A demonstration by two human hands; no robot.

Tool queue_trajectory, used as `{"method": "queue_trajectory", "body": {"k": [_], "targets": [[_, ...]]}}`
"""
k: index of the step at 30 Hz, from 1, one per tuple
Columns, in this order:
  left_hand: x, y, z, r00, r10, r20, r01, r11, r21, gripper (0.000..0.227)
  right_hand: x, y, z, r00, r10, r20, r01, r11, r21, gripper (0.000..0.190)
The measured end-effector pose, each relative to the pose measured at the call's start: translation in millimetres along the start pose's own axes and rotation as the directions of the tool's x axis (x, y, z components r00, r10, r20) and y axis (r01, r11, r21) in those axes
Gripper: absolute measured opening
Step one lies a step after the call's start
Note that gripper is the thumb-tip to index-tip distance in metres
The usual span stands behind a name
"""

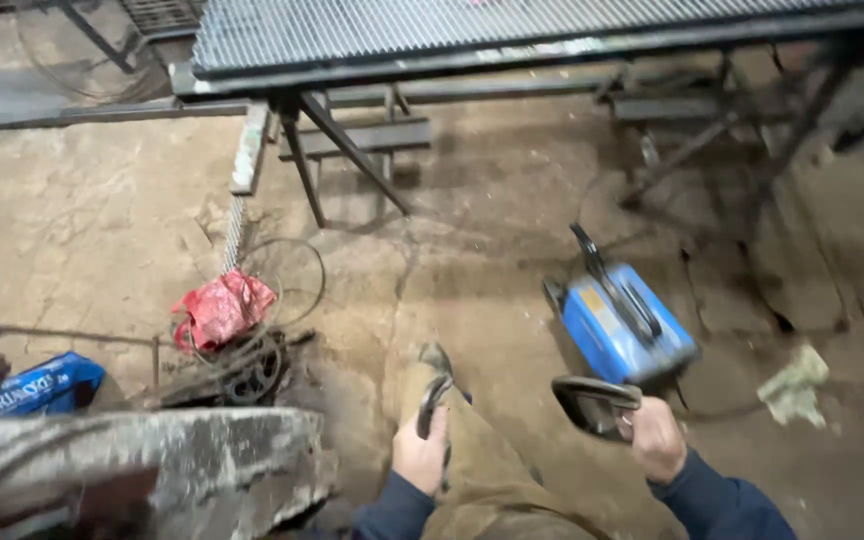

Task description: Secure a metal mesh screen to a frame using C-clamps.

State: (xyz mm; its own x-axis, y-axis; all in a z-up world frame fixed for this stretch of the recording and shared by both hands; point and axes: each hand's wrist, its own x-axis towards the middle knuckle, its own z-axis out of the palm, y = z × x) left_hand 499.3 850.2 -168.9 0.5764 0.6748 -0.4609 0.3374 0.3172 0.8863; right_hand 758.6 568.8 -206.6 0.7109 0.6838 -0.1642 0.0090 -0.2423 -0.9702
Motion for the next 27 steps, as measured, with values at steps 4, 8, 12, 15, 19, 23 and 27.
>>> {"method": "queue_trajectory", "body": {"k": [4,8,12,15,19,23,27], "targets": [[107,46,-38,0.999,0.011,0.042,-0.007,0.997,-0.081,0.034,92,-15,26,0.997,-0.083,-0.007,0.083,0.996,-0.012,0.032],[222,152,-49,0.927,0.350,0.132,-0.371,0.815,0.445,0.028,190,-30,49,0.839,-0.538,0.073,0.513,0.740,-0.435,0.007],[325,257,-43,0.773,0.570,0.280,-0.602,0.519,0.606,0.030,279,-62,62,0.876,-0.479,0.063,0.449,0.759,-0.471,0.008],[372,323,-38,0.695,0.577,0.429,-0.684,0.348,0.641,0.038,325,-97,66,0.842,-0.537,0.049,0.450,0.650,-0.612,0.011],[443,376,-20,0.683,0.484,0.547,-0.698,0.214,0.683,0.047,410,-112,45,0.854,-0.518,-0.040,0.377,0.671,-0.639,0.005],[497,396,-9,0.674,0.459,0.579,-0.710,0.189,0.678,0.051,509,-128,14,0.905,-0.426,-0.016,0.351,0.767,-0.537,0.018],[547,397,7,0.699,0.444,0.560,-0.695,0.237,0.679,0.052,603,-180,-10,0.922,-0.388,-0.004,0.316,0.757,-0.572,0.025]]}}
